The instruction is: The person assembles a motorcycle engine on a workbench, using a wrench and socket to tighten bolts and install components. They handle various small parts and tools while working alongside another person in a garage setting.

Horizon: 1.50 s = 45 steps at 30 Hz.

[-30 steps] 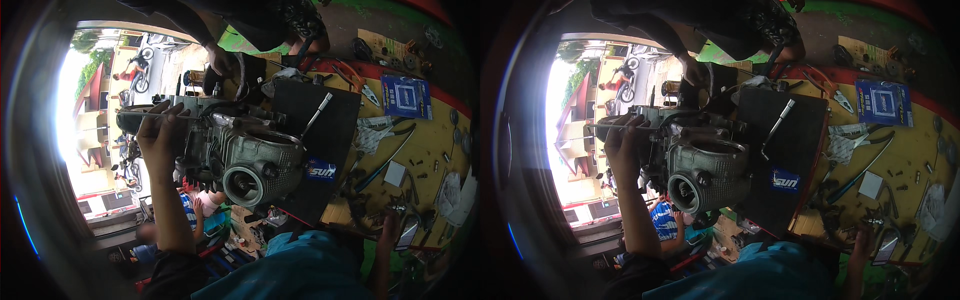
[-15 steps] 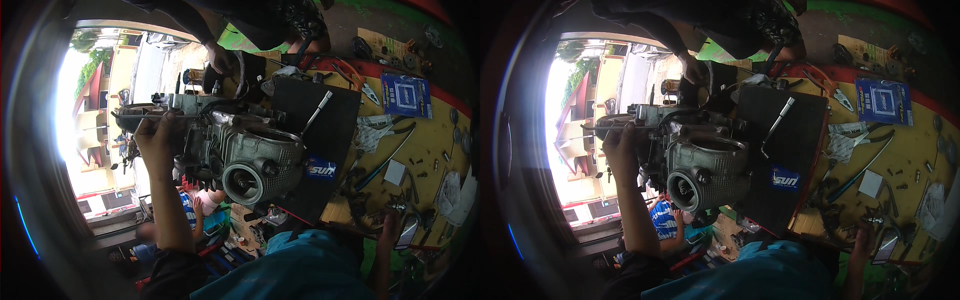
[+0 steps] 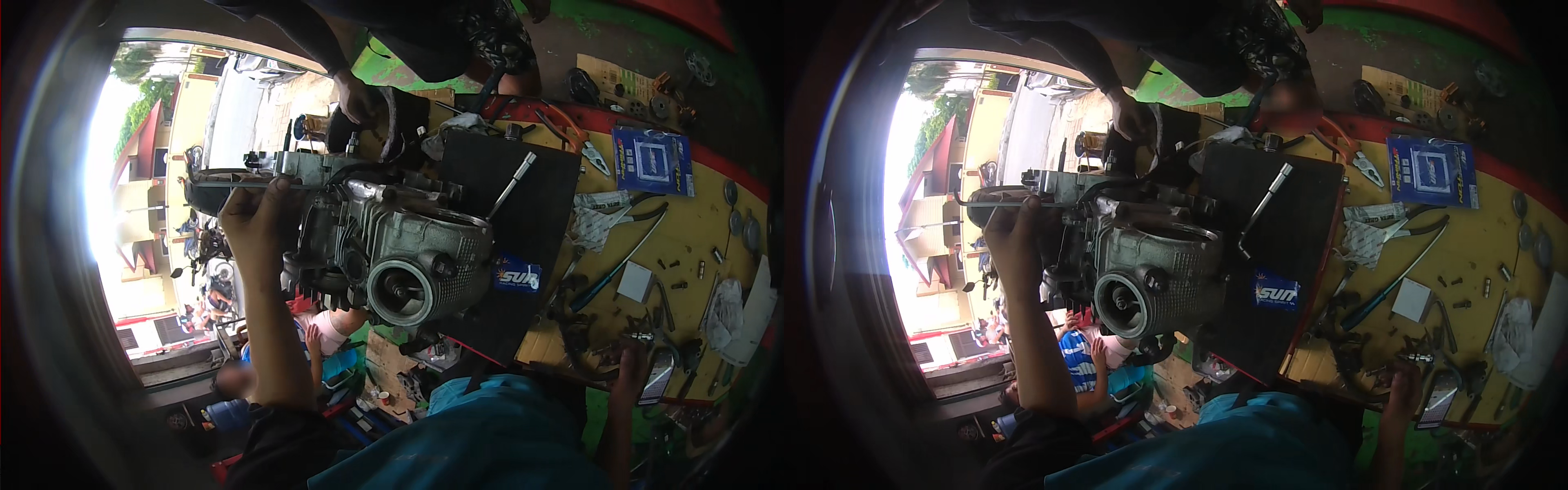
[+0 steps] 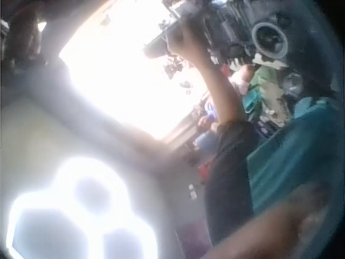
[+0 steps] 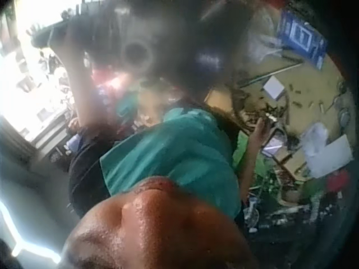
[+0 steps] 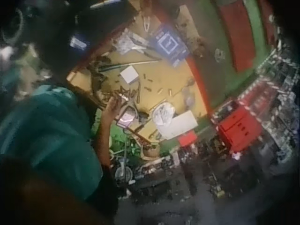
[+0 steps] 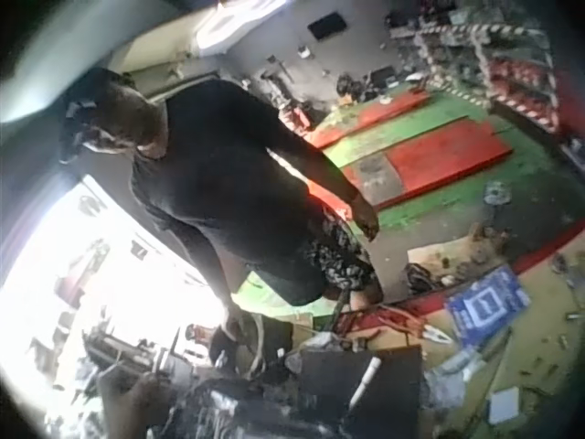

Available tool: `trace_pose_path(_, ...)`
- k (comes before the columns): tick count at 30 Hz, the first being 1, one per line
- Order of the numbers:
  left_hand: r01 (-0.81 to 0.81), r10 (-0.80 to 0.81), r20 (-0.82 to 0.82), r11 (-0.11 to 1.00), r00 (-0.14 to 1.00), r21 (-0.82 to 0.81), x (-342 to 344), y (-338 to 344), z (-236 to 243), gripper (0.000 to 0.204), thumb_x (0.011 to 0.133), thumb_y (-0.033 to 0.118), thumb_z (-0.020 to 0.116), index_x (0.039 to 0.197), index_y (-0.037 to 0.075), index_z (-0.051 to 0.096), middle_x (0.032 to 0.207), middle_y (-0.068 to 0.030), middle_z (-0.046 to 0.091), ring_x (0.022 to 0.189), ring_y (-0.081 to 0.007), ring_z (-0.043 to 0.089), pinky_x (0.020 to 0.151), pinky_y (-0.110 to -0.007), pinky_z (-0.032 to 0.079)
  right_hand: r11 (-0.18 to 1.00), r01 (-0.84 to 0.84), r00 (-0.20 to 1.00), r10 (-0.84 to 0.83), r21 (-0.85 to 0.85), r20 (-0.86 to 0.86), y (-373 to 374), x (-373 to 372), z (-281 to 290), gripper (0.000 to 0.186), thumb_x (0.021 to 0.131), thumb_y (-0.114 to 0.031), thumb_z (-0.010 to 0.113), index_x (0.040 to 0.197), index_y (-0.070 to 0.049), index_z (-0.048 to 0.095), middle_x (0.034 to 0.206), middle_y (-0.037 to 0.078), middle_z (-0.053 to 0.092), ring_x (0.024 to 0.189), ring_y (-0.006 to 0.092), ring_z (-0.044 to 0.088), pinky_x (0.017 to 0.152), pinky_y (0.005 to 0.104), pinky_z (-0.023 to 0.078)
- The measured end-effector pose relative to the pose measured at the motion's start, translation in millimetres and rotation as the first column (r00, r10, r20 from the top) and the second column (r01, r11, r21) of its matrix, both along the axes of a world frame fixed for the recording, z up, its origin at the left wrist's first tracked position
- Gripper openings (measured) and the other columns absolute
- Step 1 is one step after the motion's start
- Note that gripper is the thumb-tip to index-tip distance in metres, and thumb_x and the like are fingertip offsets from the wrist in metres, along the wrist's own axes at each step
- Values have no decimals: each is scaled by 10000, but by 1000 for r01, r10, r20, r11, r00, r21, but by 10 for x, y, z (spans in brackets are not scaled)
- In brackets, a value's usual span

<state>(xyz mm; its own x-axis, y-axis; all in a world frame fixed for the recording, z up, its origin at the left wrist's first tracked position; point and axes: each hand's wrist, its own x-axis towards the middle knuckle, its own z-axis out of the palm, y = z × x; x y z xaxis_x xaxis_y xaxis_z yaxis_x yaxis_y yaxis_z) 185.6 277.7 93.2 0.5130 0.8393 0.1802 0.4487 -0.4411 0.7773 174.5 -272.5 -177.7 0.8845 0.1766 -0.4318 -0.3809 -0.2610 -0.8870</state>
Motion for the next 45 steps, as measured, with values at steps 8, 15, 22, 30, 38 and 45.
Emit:
trace_pose_path(8,87,-104,69,973,992,215,40,136,168,159,944,139,766,902,-6,715,787,-44,705,722,-122,644,691,-280,517,933,-303,834,358,-195,420,724,920,1136,384,868,-178,787,1218,-44,704,1045,127,695,907,259,669,825,371,518)
trace_pose_path(15,121,-132,6,927,991,355,-923,409,425,346,1085,222,549,1277,-27,693,1078,-98,723,980,-175,679,859,-320,539,690,-345,532,702,-637,473,970,1990,3071,256,947,-254,664,1075,-33,668,942,208,643,908,401,659,813,468,531)
trace_pose_path(22,712,-673,-239,686,700,151,-1526,-487,647,473,1060,408,563,1113,-43,695,747,-94,681,762,-175,647,824,-334,493,820,-173,547,541,-545,639,-314,1843,2296,761,887,-217,828,1539,-78,459,1366,144,651,1050,277,654,905,355,557)
trace_pose_path(30,783,-930,-160,366,331,-503,-484,-2682,155,186,898,42,684,1076,7,724,885,-157,773,737,-284,756,720,-403,550,504,-35,998,61,-863,-5,-2156,602,223,467,903,-261,733,1292,-11,665,1218,244,709,1085,418,691,914,482,549)
trace_pose_path(38,611,-942,-313,317,118,-725,-55,-3344,-2128,279,960,161,638,1176,-13,672,981,-249,752,932,-420,733,838,-504,571,472,335,939,-99,-816,328,-2577,-235,-606,286,843,-190,736,1046,9,704,964,252,710,935,420,699,846,507,555)
trace_pose_path(45,729,-867,-490,390,85,-562,-203,-3489,-3045,298,944,199,630,1164,7,685,1100,-302,719,1065,-449,706,942,-546,552,631,379,895,-64,-677,441,-2317,-16,528,201,875,-116,761,1012,28,734,941,166,727,911,248,710,786,379,549)
